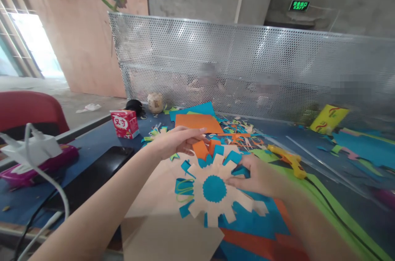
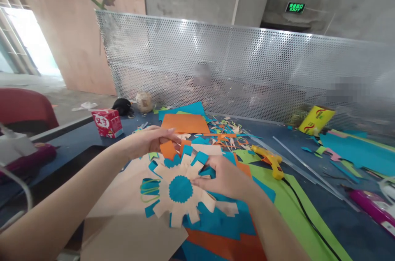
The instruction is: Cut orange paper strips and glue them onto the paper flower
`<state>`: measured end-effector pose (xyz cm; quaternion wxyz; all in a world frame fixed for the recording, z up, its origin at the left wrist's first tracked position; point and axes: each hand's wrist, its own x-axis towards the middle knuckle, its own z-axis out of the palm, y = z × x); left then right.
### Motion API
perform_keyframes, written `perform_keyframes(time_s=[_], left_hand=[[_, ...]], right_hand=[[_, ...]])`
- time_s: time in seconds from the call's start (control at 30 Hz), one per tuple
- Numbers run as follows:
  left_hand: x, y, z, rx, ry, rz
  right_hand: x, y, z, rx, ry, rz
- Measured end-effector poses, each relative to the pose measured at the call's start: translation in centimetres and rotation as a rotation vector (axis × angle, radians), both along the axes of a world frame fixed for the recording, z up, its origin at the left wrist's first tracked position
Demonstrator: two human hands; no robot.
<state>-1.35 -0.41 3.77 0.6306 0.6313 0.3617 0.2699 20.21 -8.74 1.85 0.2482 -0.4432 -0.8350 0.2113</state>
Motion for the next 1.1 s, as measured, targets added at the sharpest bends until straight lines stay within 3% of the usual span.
perform_keyframes(time_s=[0.17, 0.4, 0.57, 0.8, 1.0, 1.1], left_hand=[[0.0, -0.3, -0.2, 0.106, 0.146, -0.029], [0.8, -0.8, -0.3, 0.228, 0.24, -0.031], [0.9, -1.0, -0.1, 0.263, 0.233, 0.027], [1.0, -1.2, 0.0, 0.273, 0.233, 0.034], [1.0, -1.5, 0.3, 0.24, 0.144, -0.043], [1.1, -2.0, 0.5, 0.338, 0.091, -0.033]], right_hand=[[-0.3, -0.3, -0.3, 0.076, -0.087, -0.027], [-0.3, -0.4, -0.1, 0.037, -0.099, -0.02], [0.0, -0.3, -0.5, 0.01, -0.194, -0.112], [0.0, -0.3, -0.3, 0.124, -0.159, -0.04], [0.3, -0.1, -0.1, -0.017, -0.113, -0.03], [0.3, 0.1, 0.1, -0.032, -0.078, -0.028]])
